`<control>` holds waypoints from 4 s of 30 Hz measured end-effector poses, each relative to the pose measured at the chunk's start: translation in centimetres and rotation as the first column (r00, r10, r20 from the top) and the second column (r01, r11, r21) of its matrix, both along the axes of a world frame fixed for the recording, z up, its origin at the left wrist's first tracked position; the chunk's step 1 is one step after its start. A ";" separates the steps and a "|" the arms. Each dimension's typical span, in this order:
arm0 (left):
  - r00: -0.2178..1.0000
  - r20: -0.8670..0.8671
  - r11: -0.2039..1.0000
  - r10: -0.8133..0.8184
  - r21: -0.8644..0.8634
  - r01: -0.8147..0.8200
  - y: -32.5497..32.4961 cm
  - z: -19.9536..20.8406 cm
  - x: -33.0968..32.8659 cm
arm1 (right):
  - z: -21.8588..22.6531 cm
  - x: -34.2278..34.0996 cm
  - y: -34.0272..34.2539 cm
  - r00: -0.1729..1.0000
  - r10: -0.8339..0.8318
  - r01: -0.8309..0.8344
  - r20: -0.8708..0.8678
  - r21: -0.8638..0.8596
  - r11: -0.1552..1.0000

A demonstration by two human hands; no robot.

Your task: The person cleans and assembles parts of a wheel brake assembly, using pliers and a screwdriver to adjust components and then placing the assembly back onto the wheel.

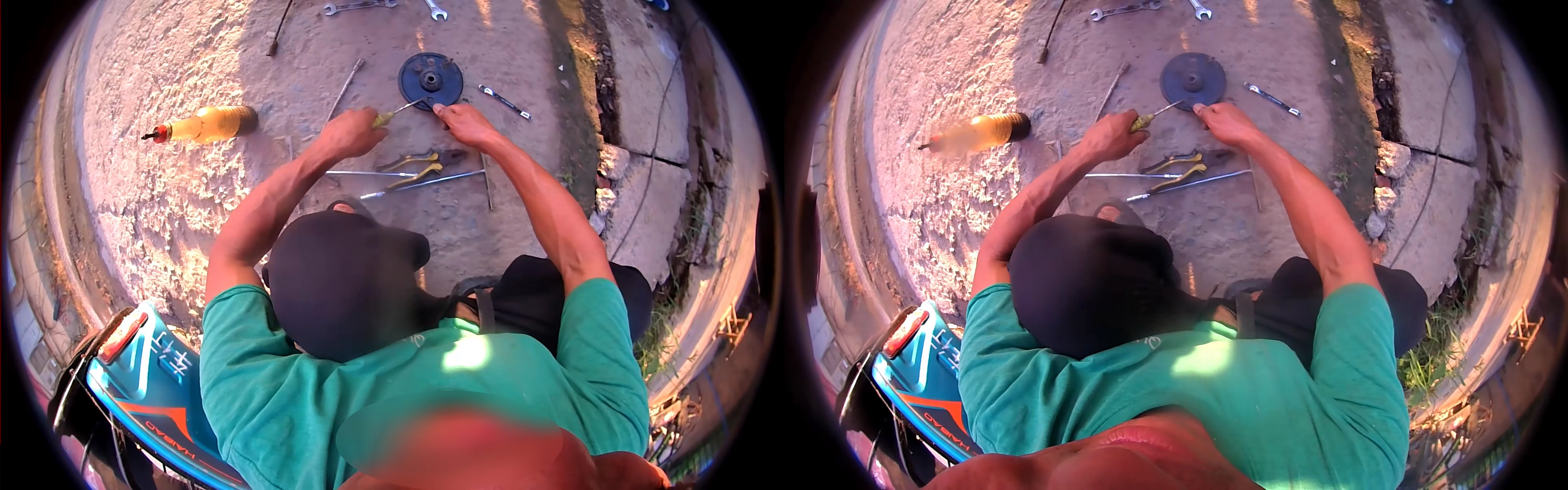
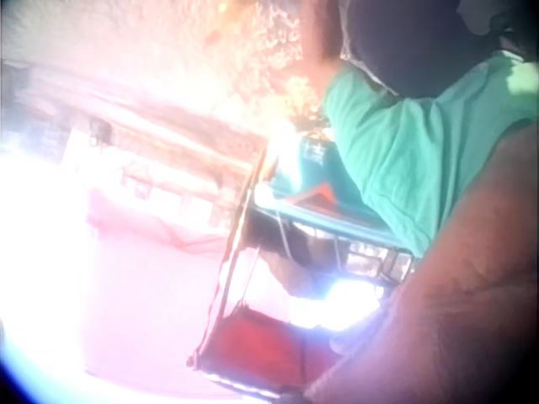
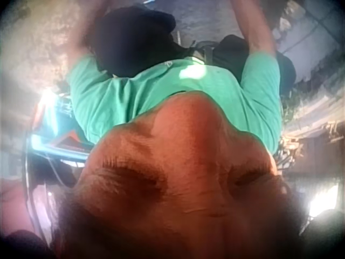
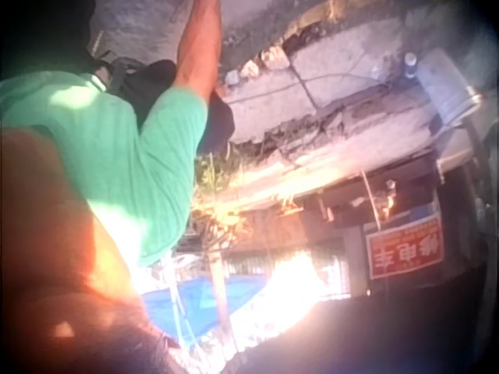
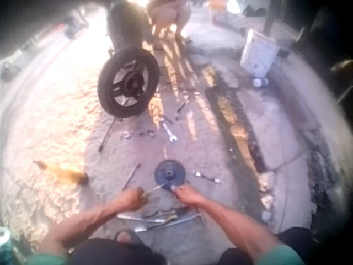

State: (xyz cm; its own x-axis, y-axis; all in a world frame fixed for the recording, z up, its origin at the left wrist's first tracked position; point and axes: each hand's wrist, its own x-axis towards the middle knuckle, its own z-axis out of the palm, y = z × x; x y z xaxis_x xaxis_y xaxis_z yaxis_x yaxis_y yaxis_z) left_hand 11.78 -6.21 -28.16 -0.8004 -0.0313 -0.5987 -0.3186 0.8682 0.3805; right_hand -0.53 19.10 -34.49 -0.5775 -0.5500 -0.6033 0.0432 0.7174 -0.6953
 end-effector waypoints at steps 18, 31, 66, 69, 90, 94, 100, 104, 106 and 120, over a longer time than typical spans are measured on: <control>0.932 0.126 0.843 0.340 0.398 -0.362 1.1 -1.4 1.9 | -1.1 0.8 0.1 0.968 -0.165 0.164 0.187 0.021 0.986; 0.849 0.182 0.703 0.495 0.491 -0.515 2.7 -2.2 2.2 | -1.8 0.9 0.3 0.976 -0.164 0.160 0.143 0.034 0.986; 0.797 -0.510 0.944 0.323 0.114 -0.309 -0.6 -5.4 3.4 | 1.4 -0.1 -0.5 0.896 -0.270 0.262 0.352 0.071 0.962; 0.825 -0.488 0.954 0.285 0.060 -0.294 -0.5 -6.2 3.1 | 1.0 0.4 -0.6 0.898 -0.282 0.277 0.338 0.066 0.959; 0.722 -0.321 0.775 0.613 0.420 -0.472 -3.2 -8.5 3.8 | 0.6 0.2 -0.3 0.857 -0.294 0.313 0.422 0.025 0.949; 0.674 -0.205 0.676 0.709 0.468 -0.569 -3.3 -8.4 4.3 | 0.7 0.2 -0.3 0.850 -0.355 0.368 0.389 0.043 0.929; 0.527 0.224 0.270 0.819 0.660 -0.701 -2.6 -6.7 4.0 | -2.3 -1.3 0.5 0.866 -0.466 0.473 0.181 -0.001 0.881; 0.405 0.572 -0.206 0.713 0.723 -0.659 -2.6 -6.1 4.7 | -2.5 -1.6 -0.3 0.886 -0.463 0.464 0.028 -0.002 0.886; 0.379 0.644 -0.323 0.665 0.705 -0.631 -2.3 -5.9 5.0 | -2.0 -1.5 -0.7 0.893 -0.450 0.449 0.002 0.023 0.893; 0.398 0.429 -0.033 0.811 0.713 -0.701 0.0 -6.4 4.1 | -2.2 -2.5 -1.1 0.892 -0.451 0.452 0.025 -0.024 0.892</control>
State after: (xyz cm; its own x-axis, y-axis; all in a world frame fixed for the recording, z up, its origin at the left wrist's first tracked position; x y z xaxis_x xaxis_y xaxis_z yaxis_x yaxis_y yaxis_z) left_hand 15.92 -6.22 -34.52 -0.6510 -0.2978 -0.6982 -0.5099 -0.5097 0.6929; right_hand -3.06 18.01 -36.70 -0.7567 -0.2498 -0.6041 0.3705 0.5974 -0.7112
